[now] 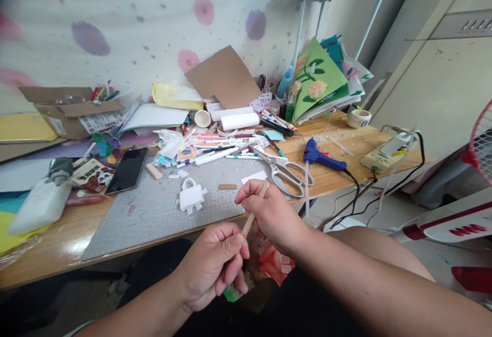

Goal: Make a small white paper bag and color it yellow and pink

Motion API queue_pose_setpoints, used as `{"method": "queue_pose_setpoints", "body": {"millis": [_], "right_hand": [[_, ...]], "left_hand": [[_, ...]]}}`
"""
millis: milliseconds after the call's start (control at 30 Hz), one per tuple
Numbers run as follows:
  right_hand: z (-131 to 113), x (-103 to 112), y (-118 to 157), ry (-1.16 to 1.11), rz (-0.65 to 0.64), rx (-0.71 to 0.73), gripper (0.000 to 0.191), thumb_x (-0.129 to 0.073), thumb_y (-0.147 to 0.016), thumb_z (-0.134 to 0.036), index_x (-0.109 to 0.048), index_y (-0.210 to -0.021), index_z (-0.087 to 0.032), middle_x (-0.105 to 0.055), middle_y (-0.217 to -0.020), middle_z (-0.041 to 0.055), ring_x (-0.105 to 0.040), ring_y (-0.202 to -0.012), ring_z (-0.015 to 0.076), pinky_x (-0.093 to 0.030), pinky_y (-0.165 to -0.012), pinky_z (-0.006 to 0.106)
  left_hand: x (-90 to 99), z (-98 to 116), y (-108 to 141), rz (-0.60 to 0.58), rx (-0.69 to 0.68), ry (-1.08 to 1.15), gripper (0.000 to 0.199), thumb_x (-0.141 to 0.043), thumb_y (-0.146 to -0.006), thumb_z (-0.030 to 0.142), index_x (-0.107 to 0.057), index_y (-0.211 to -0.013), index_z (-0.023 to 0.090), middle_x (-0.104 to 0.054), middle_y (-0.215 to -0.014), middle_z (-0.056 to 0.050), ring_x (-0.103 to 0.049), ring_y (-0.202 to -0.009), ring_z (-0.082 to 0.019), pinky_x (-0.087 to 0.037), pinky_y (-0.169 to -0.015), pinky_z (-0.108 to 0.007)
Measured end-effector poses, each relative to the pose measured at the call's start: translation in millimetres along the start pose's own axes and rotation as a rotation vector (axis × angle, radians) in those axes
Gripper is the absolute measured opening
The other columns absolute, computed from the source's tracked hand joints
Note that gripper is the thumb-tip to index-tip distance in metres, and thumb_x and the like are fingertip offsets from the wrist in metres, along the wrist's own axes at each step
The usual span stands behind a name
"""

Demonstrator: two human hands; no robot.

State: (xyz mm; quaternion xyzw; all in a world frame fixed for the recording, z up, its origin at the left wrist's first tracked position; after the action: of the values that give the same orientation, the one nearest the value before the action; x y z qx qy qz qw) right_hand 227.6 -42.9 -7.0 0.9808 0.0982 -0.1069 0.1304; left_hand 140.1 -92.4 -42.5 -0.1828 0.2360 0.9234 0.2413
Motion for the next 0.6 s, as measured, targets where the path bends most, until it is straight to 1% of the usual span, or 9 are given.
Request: {"method": "queue_pose_setpoints", "body": {"millis": [167,267,333,400,500,567,600], "right_hand": [[-0.2,-4.6,-1.5,-0.004,0.006,0.015,0.003,-0.055,-0.069,-0.018,-0.053,-0.070,-0.021,-0.033,-0.038,-0.0129,-0.021,-0.026,0.0026,-0.017,-0.026,0.014],[2.2,-6.7,-2.1,-0.008,-0.015,0.004,0.002,-0.055,-0.071,-0.019,-0.054,-0.071,-0.021,-0.035,-0.037,-0.0126,-0.020,-0.025,0.0028,-0.016,-0.025,0.014],[3.3,-7.5,-2.0,-0.014,-0.032,-0.006,0.002,-0.055,-0.071,-0.019,-0.054,-0.071,-0.020,-0.036,-0.036,-0.0123,-0.021,-0.025,0.0029,-0.017,-0.026,0.014],[3.7,-7.6,-1.7,-0.022,-0.042,-0.017,0.002,-0.056,-0.070,-0.019,-0.055,-0.070,-0.020,-0.036,-0.036,-0.0119,-0.023,-0.025,0.0030,-0.018,-0.026,0.014],[3.7,-7.0,-1.5,-0.031,-0.047,-0.029,0.002,-0.056,-0.069,-0.019,-0.055,-0.069,-0.019,-0.036,-0.035,-0.0119,-0.023,-0.025,0.0031,-0.018,-0.026,0.015],[3.8,-6.7,-1.7,-0.029,-0.048,-0.033,0.001,-0.056,-0.068,-0.018,-0.055,-0.069,-0.019,-0.037,-0.034,-0.0118,-0.022,-0.025,0.0032,-0.018,-0.026,0.015],[4.1,-6.5,-1.8,-0.028,-0.048,-0.033,0.002,-0.055,-0.069,-0.018,-0.055,-0.069,-0.020,-0.037,-0.034,-0.0118,-0.022,-0.025,0.0032,-0.018,-0.026,0.015]], "left_hand": [[3.9,1.4,-1.5,0.054,-0.003,-0.004,0.047,-0.065,-0.071,0.059,-0.051,-0.057,0.017,-0.038,-0.027,0.010,-0.026,-0.022,-0.002,-0.044,-0.040,-0.019],[4.8,0.4,-3.4,0.077,-0.002,-0.001,0.052,-0.063,-0.071,0.064,-0.050,-0.053,0.017,-0.035,-0.025,0.011,-0.022,-0.022,-0.001,-0.044,-0.041,-0.020],[4.9,0.0,-4.7,0.082,-0.001,0.008,0.056,-0.059,-0.071,0.069,-0.050,-0.052,0.016,-0.034,-0.024,0.010,-0.022,-0.022,-0.001,-0.042,-0.039,-0.019],[3.9,-0.8,-5.7,0.066,0.026,0.022,0.062,-0.053,-0.071,0.074,-0.050,-0.051,0.016,-0.035,-0.024,0.009,-0.026,-0.022,-0.003,-0.038,-0.036,-0.018],[2.7,-2.2,-5.4,0.044,0.104,0.024,0.069,-0.044,-0.073,0.079,-0.054,-0.052,0.014,-0.042,-0.027,0.004,-0.041,-0.024,-0.007,-0.029,-0.031,-0.016],[2.6,-1.2,-4.7,0.038,0.125,0.009,0.068,-0.044,-0.074,0.077,-0.057,-0.054,0.013,-0.045,-0.029,0.001,-0.047,-0.027,-0.009,-0.024,-0.029,-0.015],[2.2,0.1,-4.5,0.030,0.118,0.003,0.066,-0.047,-0.074,0.075,-0.057,-0.054,0.013,-0.045,-0.029,0.002,-0.047,-0.027,-0.009,-0.024,-0.030,-0.015]]}}
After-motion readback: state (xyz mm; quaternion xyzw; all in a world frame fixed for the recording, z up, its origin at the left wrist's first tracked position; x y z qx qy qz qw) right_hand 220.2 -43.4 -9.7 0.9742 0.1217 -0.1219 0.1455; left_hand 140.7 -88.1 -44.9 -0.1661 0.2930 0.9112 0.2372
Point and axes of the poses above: each hand's wrist, its own y-axis away from the middle knuckle, its own x-axis out of the back of the hand, z = x × y, the point moved 7 cm from there along -y, towards the middle knuckle
